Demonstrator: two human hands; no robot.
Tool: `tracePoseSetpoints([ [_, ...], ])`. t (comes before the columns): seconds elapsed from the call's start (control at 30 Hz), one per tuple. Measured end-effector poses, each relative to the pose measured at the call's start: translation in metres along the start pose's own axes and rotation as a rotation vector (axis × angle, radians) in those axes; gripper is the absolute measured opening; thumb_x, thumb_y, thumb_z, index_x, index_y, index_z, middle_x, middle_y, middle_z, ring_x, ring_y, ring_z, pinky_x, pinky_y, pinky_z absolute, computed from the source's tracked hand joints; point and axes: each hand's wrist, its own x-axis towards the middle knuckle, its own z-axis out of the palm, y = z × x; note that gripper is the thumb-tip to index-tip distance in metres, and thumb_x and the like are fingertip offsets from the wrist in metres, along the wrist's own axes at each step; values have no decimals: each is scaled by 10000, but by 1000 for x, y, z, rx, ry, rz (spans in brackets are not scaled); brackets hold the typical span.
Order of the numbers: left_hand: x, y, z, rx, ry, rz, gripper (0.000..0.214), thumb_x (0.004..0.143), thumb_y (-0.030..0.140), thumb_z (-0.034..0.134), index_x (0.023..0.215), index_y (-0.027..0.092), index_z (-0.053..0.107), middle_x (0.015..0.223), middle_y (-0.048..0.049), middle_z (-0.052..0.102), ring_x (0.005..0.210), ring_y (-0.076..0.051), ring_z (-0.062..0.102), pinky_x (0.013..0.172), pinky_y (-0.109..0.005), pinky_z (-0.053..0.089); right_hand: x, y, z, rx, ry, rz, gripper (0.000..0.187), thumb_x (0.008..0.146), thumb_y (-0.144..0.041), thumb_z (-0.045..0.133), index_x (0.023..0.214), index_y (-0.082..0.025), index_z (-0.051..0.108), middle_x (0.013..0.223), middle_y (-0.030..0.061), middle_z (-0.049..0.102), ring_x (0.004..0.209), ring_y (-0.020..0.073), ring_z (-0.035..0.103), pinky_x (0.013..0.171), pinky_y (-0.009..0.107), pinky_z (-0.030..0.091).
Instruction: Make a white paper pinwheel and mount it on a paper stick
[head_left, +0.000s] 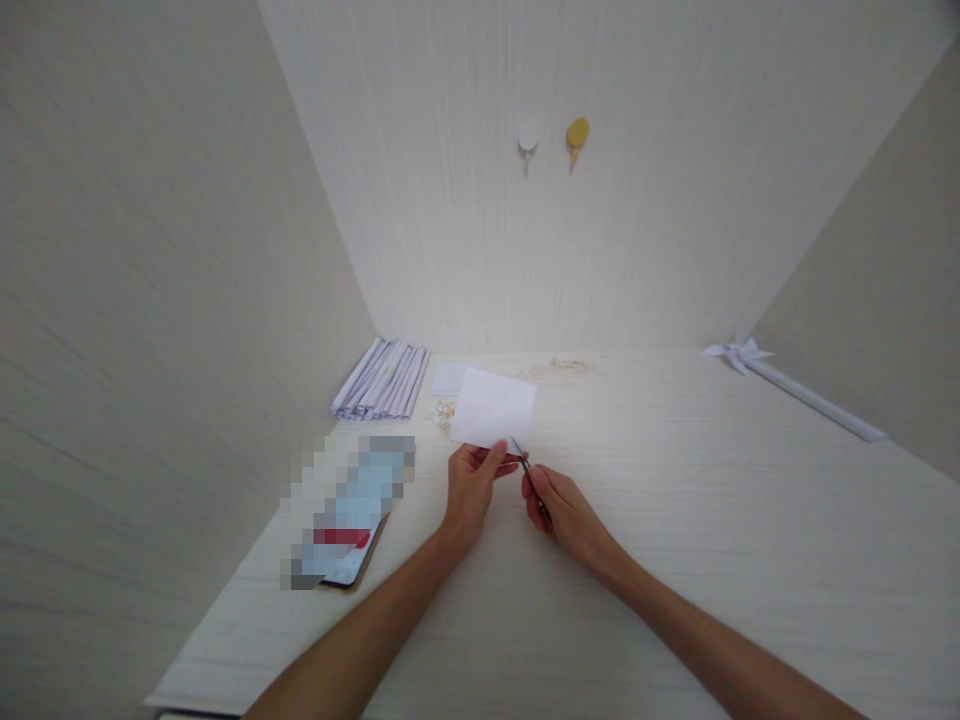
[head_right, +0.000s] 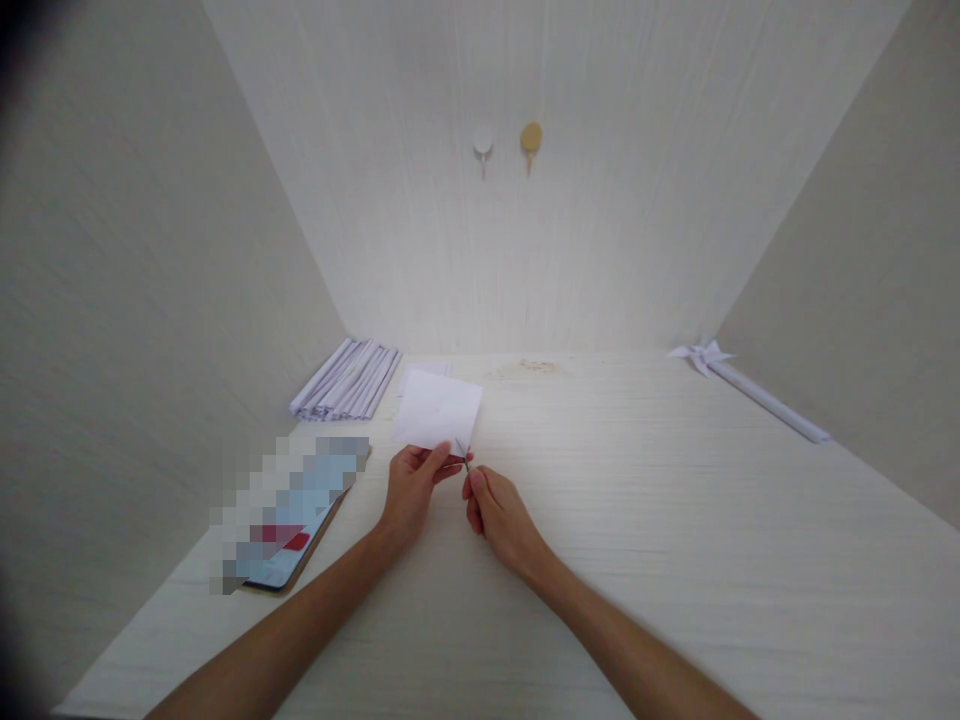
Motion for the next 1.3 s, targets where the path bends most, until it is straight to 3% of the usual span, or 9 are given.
tracePoseSetpoints([
  [1.3,-1,-2,0,-10,-67,-91,181,552,258,648,508,90,594,478,9,571,489,-92,545,572,-243,486,1,-2,0,-64,57,-25,363,819,-427,239,591,-187,386,387,-63,370,355,75,320,354,184,246],
])
